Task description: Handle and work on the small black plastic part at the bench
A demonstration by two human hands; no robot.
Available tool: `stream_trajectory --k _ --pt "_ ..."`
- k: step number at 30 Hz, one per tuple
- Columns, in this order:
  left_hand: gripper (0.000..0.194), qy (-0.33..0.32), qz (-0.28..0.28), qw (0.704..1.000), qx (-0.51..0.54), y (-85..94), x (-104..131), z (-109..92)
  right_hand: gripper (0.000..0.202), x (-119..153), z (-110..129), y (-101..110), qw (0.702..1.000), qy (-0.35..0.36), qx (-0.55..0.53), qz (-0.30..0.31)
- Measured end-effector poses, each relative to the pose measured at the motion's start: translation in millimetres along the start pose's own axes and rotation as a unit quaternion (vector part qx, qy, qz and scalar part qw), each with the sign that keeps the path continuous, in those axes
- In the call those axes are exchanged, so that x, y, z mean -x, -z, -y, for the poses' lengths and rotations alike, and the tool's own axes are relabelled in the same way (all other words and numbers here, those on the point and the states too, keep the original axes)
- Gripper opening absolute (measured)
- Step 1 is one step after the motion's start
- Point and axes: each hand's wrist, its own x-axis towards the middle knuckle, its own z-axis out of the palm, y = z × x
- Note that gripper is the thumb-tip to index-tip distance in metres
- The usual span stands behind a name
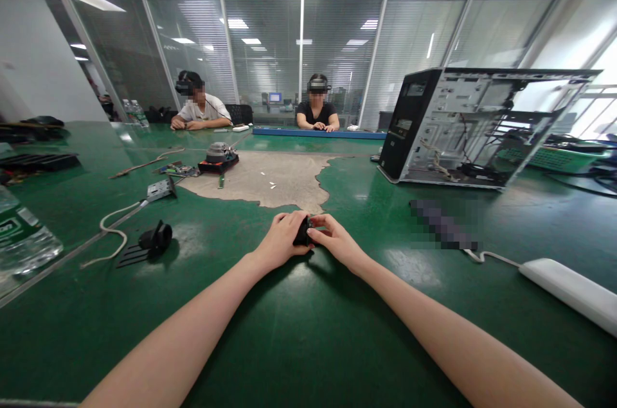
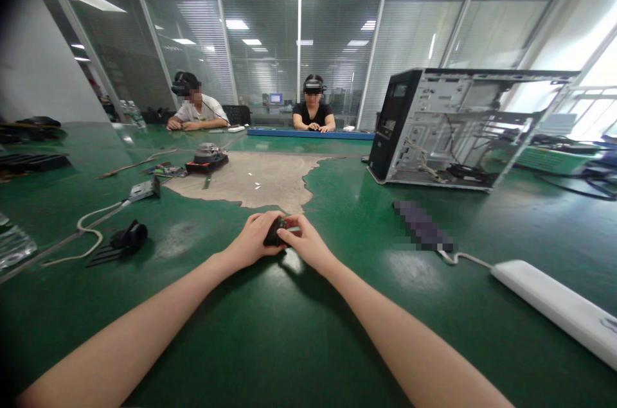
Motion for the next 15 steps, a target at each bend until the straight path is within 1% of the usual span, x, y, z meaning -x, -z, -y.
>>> stream_trajectory --k 3,7,11,15 --pt "0.055 0.000 0.002 1.000 -0.003 0.7 0.1 -0.1 0.025 0.9 2.3 2.5 1.000 -0.003 0.006 0.027" --pt "0.056 -0.003 -0.001 1.000 -0.002 0.9 0.4 -0.8 0.028 4.0 3.6 4.2 0.998 0.015 -0.032 0.060" --pt "0.057 -0.001 -0.004 1.000 0.002 0.9 0.6 -0.8 0.024 2.9 0.4 3.3 0.998 0.023 -0.028 0.045" --pt "0.056 0.001 0.002 1.000 0.002 1.8 0.0 -1.6 0.028 0.1 -2.1 2.1 0.999 0.005 -0.032 0.028"
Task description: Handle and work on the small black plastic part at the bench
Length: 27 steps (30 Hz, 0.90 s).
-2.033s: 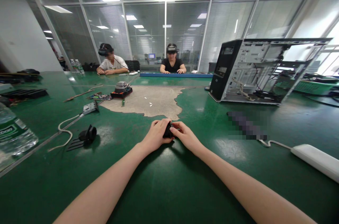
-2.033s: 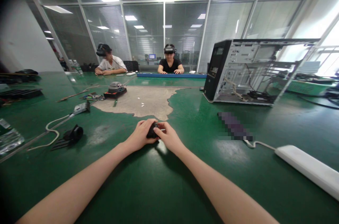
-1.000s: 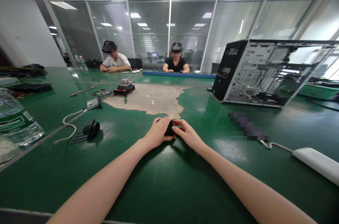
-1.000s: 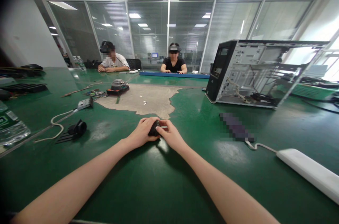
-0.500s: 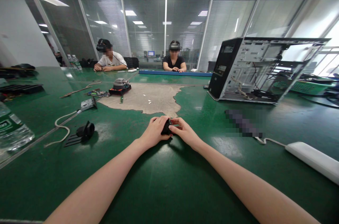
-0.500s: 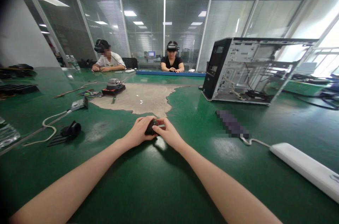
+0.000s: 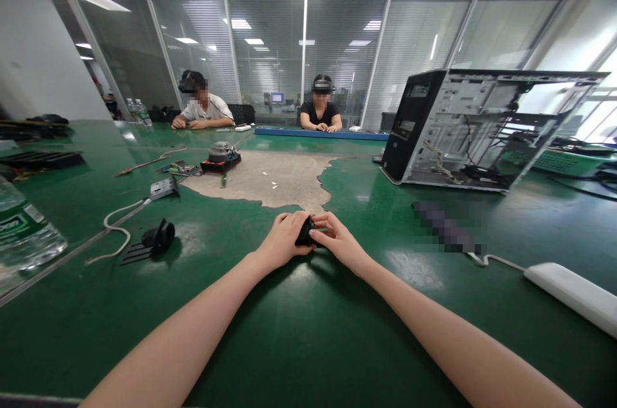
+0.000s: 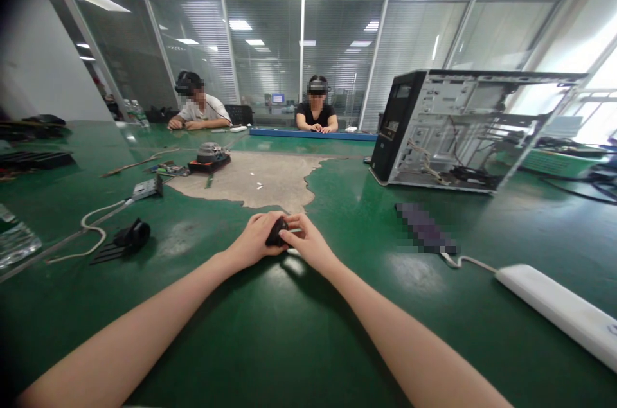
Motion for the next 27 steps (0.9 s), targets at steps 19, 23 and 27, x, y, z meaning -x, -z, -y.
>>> stream_trajectory --k 19,23,27 --pt "0.056 0.005 0.004 1.000 -0.017 3.6 0.8 -3.0 0.029 5.1 4.9 2.0 0.999 0.022 -0.003 0.030" --pt "0.057 -0.001 0.001 1.000 -0.026 6.6 1.4 -6.7 0.020 3.0 0.3 -0.5 1.000 0.021 0.004 -0.001" --pt "0.059 -0.011 -0.015 0.998 -0.062 11.9 2.7 -13.5 0.026 0.5 0.3 -2.3 0.999 0.006 0.020 -0.037"
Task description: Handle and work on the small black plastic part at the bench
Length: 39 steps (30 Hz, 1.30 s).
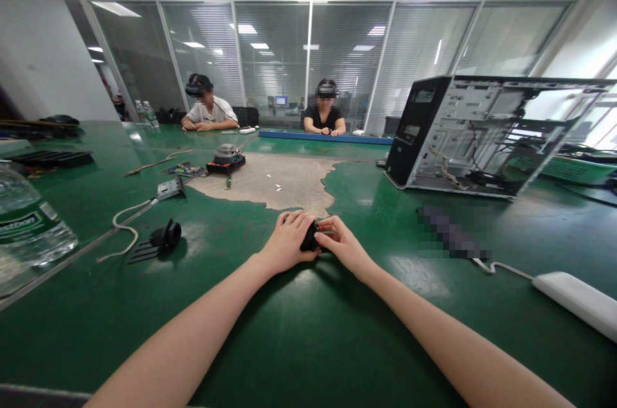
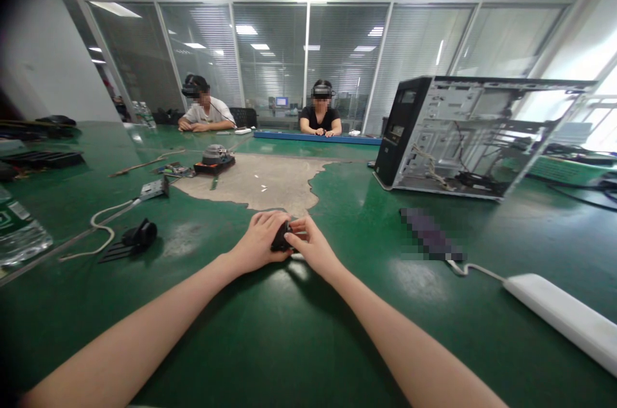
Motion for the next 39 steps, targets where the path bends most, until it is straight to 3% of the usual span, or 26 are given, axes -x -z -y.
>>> stream_trajectory --k 5,10,14,20,26,35,39 --pt "0.058 0.027 -0.010 0.999 -0.039 4.9 0.8 -5.4 0.028 2.6 6.1 1.8 1.000 -0.015 0.013 0.015" --pt "0.055 0.017 0.015 1.000 0.004 2.5 -0.3 -3.6 0.034 6.6 6.8 1.9 0.998 -0.007 -0.031 0.052" --pt "0.057 0.032 0.023 0.998 0.042 -1.6 0.0 -1.0 0.025 5.8 4.1 0.2 0.999 -0.022 -0.031 0.032" --pt "0.066 0.023 0.029 0.998 0.042 -1.9 1.2 1.2 0.031 2.1 3.3 -0.3 0.999 -0.034 0.003 -0.001" --pt "0.055 0.036 0.044 0.998 0.040 1.3 0.8 -1.5 0.036 4.4 9.2 0.5 0.997 -0.033 -0.058 0.040" --pt "0.054 0.020 0.038 0.998 0.051 -1.5 0.3 1.4 0.033 3.1 7.4 0.4 0.997 -0.059 -0.046 0.001" --pt "0.051 0.016 0.035 0.998 0.053 -3.9 0.4 3.5 0.034 3.2 9.8 1.9 0.997 -0.055 -0.049 0.017"
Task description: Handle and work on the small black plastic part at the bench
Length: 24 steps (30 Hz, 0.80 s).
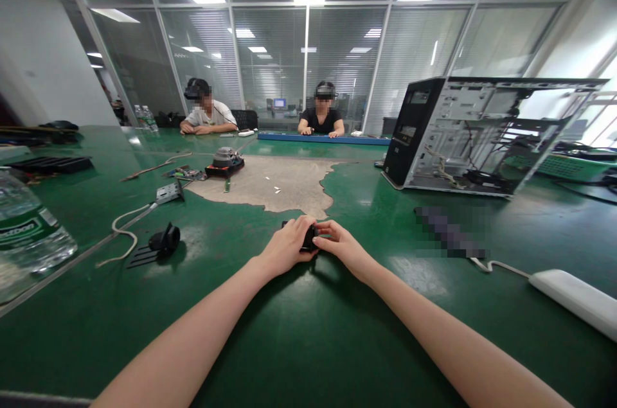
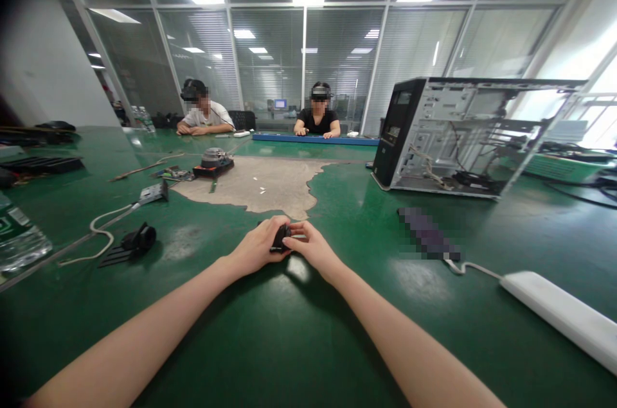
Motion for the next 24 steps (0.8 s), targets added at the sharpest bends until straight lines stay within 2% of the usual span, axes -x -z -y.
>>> stream_trajectory --k 5,8,13,20,24 --pt "0.053 0.001 -0.001 1.000 0.002 0.6 0.5 0.1 0.034 1.7 1.2 0.2 0.999 0.009 -0.030 0.023" --pt "0.054 -0.002 -0.003 1.000 0.004 0.7 0.4 0.1 0.027 0.2 -1.7 -0.2 1.000 0.012 -0.025 0.010" --pt "0.056 0.001 -0.005 1.000 0.006 -1.3 -0.1 1.1 0.028 -3.4 -5.2 0.6 1.000 0.017 0.021 -0.014" --pt "0.056 0.008 -0.002 1.000 0.000 -1.9 0.1 1.0 0.035 -0.6 -0.7 0.0 0.999 0.034 -0.010 0.035" --pt "0.054 0.006 -0.009 1.000 0.004 -1.7 0.1 0.3 0.024 -3.0 -5.3 -1.2 0.999 0.036 0.001 0.002"
